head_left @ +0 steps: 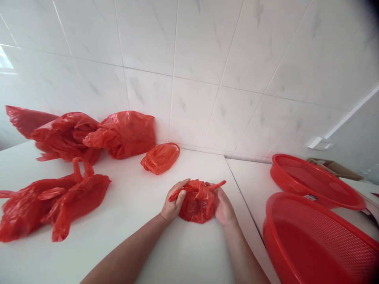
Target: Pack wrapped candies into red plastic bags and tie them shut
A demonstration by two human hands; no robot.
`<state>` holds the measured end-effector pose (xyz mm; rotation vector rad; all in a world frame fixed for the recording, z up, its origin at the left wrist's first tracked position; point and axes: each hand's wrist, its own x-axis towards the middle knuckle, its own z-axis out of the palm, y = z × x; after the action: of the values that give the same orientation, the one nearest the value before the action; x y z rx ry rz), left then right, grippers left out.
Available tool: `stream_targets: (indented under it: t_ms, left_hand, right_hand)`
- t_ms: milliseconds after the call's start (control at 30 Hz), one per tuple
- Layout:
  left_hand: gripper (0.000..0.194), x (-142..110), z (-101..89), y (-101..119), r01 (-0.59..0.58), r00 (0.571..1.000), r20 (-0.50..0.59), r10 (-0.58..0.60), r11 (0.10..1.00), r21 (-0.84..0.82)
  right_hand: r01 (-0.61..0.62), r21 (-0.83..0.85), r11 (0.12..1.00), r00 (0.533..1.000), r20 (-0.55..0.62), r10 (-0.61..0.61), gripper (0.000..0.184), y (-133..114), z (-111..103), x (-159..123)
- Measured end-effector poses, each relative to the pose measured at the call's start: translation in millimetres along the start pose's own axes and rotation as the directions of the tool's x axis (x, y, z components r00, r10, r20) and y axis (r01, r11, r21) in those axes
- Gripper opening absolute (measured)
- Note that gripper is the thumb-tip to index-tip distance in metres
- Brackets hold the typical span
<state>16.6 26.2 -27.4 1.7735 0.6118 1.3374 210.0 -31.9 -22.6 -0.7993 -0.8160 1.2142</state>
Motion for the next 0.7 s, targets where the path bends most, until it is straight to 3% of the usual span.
stream_targets:
  t_ms: [133, 333, 533, 700]
  left_hand:
    - [0.039, 3, -0.3, 5, 0.048, 0.998, -0.030, -0.046, 0.996, 0.079]
    - [0.034, 9, -10.1, -1, 0.060, 0.991, -0.133, -0.018, 0.946, 0.319]
    - [0.036, 11, -12.4, -8, 0.125, 0.984, -0.163, -0.073, 0.932, 0.341]
    - [0.041, 9, -12.6, -10, 0.198, 0.972, -0.187, -0.143, 0.926, 0.322]
  right_hand:
    - [-0.062, -0.051, 0.997, 0.991, -0.124, 0.055, 0.041, 0, -4, 3]
    - [-0.016, -0.069, 0.998, 0.952, -0.306, -0.006, 0.037, 7, -19, 10]
    - [0.015, -0.023, 1.000, 0.908, -0.419, -0.024, 0.030, 13, -34, 15]
    - [0.016, -0.029, 0.999, 0.908, -0.419, -0.027, 0.032, 12, -34, 14]
